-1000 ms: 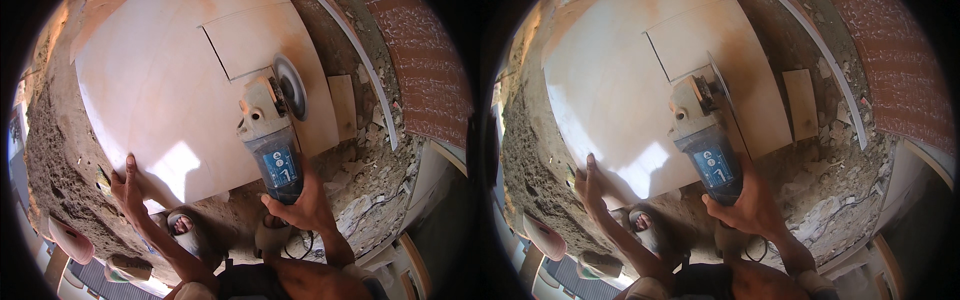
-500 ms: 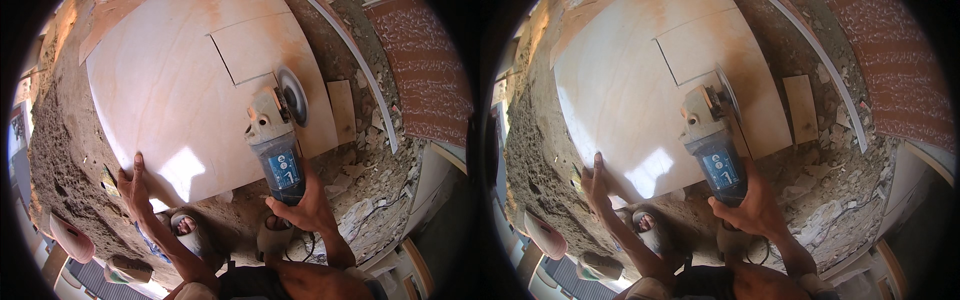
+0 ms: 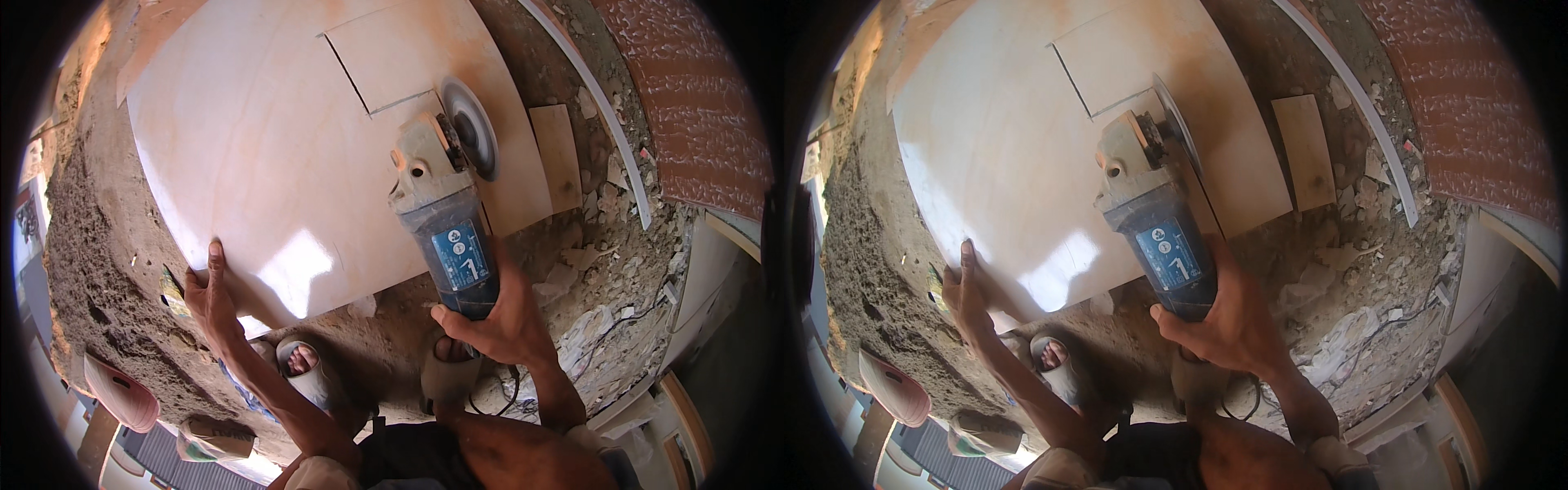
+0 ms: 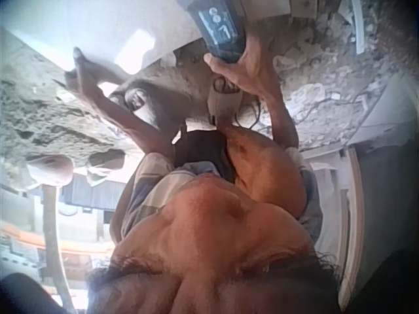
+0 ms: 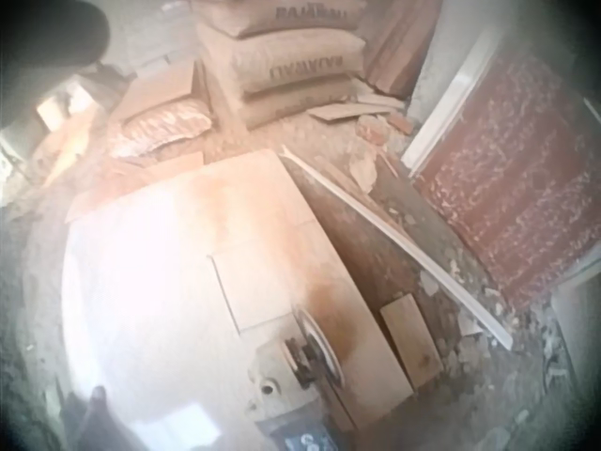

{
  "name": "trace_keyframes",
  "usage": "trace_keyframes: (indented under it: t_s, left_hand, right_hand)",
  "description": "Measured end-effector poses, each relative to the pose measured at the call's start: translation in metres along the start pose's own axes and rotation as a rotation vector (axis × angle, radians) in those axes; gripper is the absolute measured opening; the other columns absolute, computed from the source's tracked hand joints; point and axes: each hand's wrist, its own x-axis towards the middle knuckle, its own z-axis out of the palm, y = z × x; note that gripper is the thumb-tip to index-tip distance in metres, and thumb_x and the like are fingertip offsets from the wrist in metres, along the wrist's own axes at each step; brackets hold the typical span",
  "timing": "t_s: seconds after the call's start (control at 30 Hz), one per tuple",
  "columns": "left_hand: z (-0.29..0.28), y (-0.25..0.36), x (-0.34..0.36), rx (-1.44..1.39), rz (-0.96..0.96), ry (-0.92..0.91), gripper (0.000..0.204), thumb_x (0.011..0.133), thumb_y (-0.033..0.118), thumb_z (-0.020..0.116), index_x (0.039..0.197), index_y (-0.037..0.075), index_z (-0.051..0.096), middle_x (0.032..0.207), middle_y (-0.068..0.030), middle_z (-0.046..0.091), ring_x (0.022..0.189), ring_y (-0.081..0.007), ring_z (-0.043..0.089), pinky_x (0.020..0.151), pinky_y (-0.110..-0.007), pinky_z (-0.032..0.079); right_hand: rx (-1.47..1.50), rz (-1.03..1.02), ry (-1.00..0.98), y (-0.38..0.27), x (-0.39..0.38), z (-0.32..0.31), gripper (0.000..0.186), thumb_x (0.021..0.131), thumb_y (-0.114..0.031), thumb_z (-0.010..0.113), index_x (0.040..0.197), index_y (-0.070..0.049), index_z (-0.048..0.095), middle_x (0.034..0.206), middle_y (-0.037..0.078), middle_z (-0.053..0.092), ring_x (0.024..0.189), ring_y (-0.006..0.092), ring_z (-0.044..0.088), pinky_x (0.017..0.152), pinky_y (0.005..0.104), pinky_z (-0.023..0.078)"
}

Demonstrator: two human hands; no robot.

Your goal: The person uses a handheld power grinder to cut along a marked line on a ceramic tile while sitting on the ground in a construction area.

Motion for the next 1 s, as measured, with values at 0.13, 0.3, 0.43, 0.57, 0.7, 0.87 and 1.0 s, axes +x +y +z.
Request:
trace_keyframes:
  t_s: [0.13, 0.3, 0.43, 0.57, 0.7, 0.87, 1.0]
  left_hand:
    - [0.006, -0.002, 0.0, 0.016, 0.018, 0.046, 0.061, 0.09, 0.065, 0.084, 0.092, 0.006, 0.068, 0.076, -0.003, 0.063, 0.069, -0.016, 0.059, 0.07, -0.038, 0.053]
    - [0.004, -0.006, 0.003, 0.011, 0.035, 0.043, 0.065, 0.087, 0.067, 0.085, 0.095, 0.005, 0.069, 0.079, -0.0049, 0.064, 0.073, -0.0179, 0.061, 0.071, -0.04, 0.053]
    - [0.0, 0.003, -0.001, 0.007, -0.012, 0.015, 0.083, 0.078, 0.072, 0.089, 0.109, -0.003, 0.069, 0.094, -0.0117, 0.071, 0.087, -0.0242, 0.068, 0.081, -0.045, 0.06]
    - [-0.001, -0.003, 0.002, 0.017, -0.02, 0.01, 0.083, 0.079, 0.071, 0.09, 0.109, -0.003, 0.069, 0.095, -0.0133, 0.072, 0.087, -0.0247, 0.069, 0.08, -0.046, 0.06]
    - [-0.001, -0.007, 0.007, 0.01, -0.051, -0.005, 0.08, 0.08, 0.068, 0.09, 0.11, -0.003, 0.07, 0.097, -0.0155, 0.073, 0.089, -0.0258, 0.07, 0.08, -0.048, 0.061]
    - [0.0, -0.006, 0.004, -0.021, -0.006, 0.012, 0.083, 0.081, 0.066, 0.091, 0.116, -0.006, 0.069, 0.099, -0.0173, 0.073, 0.091, -0.0286, 0.07, 0.081, -0.048, 0.061]
    - [-0.001, -0.009, 0.006, -0.016, 0.012, 0.014, 0.088, 0.081, 0.066, 0.091, 0.12, -0.009, 0.068, 0.101, -0.0192, 0.074, 0.092, -0.0304, 0.07, 0.082, -0.049, 0.061]
  right_hand:
    - [-0.025, -0.046, -0.003, 0.011, -0.001, -0.002, 0.075, 0.079, -0.025, 0.09, 0.141, -0.001, 0.055, 0.114, 0.012, 0.067, 0.098, 0.0202, 0.067, 0.089, 0.0394, 0.057]
    - [-0.029, -0.06, 0.014, 0.007, -0.002, -0.001, 0.067, 0.081, -0.024, 0.087, 0.135, 0.001, 0.056, 0.108, 0.014, 0.069, 0.097, 0.0222, 0.069, 0.09, 0.0394, 0.056]
    - [-0.031, -0.039, 0.005, 0.006, -0.002, -0.001, 0.068, 0.081, -0.024, 0.087, 0.136, 0.001, 0.056, 0.107, 0.013, 0.07, 0.097, 0.0225, 0.069, 0.09, 0.0395, 0.056]
    - [-0.039, -0.036, 0.011, 0.002, -0.001, -0.001, 0.067, 0.081, -0.024, 0.087, 0.135, 0.001, 0.057, 0.107, 0.013, 0.071, 0.096, 0.0223, 0.07, 0.089, 0.0398, 0.057]
    - [-0.018, -0.009, 0.021, -0.001, -0.001, 0.0, 0.067, 0.08, -0.024, 0.088, 0.135, 0.001, 0.058, 0.108, 0.014, 0.071, 0.096, 0.0228, 0.07, 0.089, 0.0402, 0.057]
    - [-0.057, 0.012, 0.016, -0.002, -0.002, -0.001, 0.07, 0.08, -0.026, 0.089, 0.135, 0.002, 0.057, 0.11, 0.015, 0.07, 0.099, 0.024, 0.07, 0.09, 0.0406, 0.057]
    - [-0.062, 0.007, 0.019, 0.0, -0.001, -0.001, 0.071, 0.08, -0.027, 0.089, 0.136, 0.002, 0.057, 0.111, 0.015, 0.07, 0.1, 0.0241, 0.07, 0.09, 0.0406, 0.057]
